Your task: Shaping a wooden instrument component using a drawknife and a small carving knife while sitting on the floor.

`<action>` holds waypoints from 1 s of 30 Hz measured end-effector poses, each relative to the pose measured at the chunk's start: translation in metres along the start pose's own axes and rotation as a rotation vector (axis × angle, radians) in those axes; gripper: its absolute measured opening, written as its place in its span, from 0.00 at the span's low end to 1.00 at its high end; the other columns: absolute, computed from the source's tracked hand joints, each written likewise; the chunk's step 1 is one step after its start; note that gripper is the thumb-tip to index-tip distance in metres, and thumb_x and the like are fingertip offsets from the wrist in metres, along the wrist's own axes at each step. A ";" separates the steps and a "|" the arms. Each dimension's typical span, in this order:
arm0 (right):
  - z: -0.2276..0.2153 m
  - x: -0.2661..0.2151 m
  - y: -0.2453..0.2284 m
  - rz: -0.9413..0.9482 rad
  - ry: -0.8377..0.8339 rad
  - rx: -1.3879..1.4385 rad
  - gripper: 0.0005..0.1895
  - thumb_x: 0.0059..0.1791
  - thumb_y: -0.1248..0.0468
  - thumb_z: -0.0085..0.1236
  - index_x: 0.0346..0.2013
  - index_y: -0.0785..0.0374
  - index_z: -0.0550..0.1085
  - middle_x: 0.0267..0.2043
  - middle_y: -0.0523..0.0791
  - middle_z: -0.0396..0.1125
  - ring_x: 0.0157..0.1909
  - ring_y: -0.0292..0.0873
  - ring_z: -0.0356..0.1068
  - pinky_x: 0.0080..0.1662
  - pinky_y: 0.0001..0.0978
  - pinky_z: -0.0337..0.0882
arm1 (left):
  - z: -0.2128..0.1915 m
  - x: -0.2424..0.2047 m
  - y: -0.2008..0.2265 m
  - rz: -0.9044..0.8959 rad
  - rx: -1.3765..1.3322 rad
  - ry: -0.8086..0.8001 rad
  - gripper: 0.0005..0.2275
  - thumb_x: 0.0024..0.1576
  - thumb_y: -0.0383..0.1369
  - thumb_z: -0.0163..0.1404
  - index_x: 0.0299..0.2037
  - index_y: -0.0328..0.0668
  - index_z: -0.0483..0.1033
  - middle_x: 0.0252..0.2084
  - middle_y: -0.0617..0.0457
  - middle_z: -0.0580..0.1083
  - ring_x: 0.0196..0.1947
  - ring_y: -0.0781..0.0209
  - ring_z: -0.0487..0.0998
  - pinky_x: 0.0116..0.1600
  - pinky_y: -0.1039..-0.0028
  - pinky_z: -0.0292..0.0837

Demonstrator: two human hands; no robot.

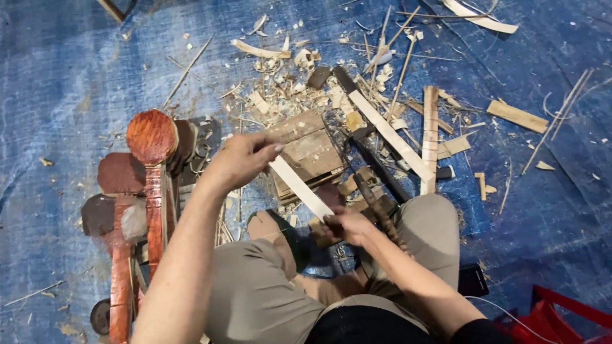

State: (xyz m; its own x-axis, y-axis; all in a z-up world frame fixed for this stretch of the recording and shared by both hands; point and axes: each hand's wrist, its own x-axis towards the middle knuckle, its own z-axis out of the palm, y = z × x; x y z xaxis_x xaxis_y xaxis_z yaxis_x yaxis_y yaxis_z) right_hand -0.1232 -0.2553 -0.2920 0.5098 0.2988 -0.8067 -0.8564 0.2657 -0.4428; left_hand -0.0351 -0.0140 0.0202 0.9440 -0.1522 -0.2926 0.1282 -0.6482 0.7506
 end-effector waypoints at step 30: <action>-0.286 0.012 -0.046 -0.137 0.916 -1.183 0.28 0.53 0.34 0.45 0.64 0.34 0.72 0.66 0.45 0.65 0.66 0.64 0.62 0.59 0.66 0.64 | 0.015 0.032 -0.013 -0.160 -0.718 0.445 0.09 0.68 0.36 0.43 0.49 0.39 0.68 0.26 0.47 0.73 0.16 0.66 0.71 0.16 0.79 0.65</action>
State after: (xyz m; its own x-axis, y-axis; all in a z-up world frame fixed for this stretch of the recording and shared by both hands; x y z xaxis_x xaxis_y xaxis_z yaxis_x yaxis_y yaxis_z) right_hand -0.1009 -0.5258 -0.3929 0.7455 -0.4464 -0.4949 -0.6057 -0.7635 -0.2238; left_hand -0.0115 -0.0214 -0.0080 0.9102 0.3050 -0.2802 0.2894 0.0155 0.9571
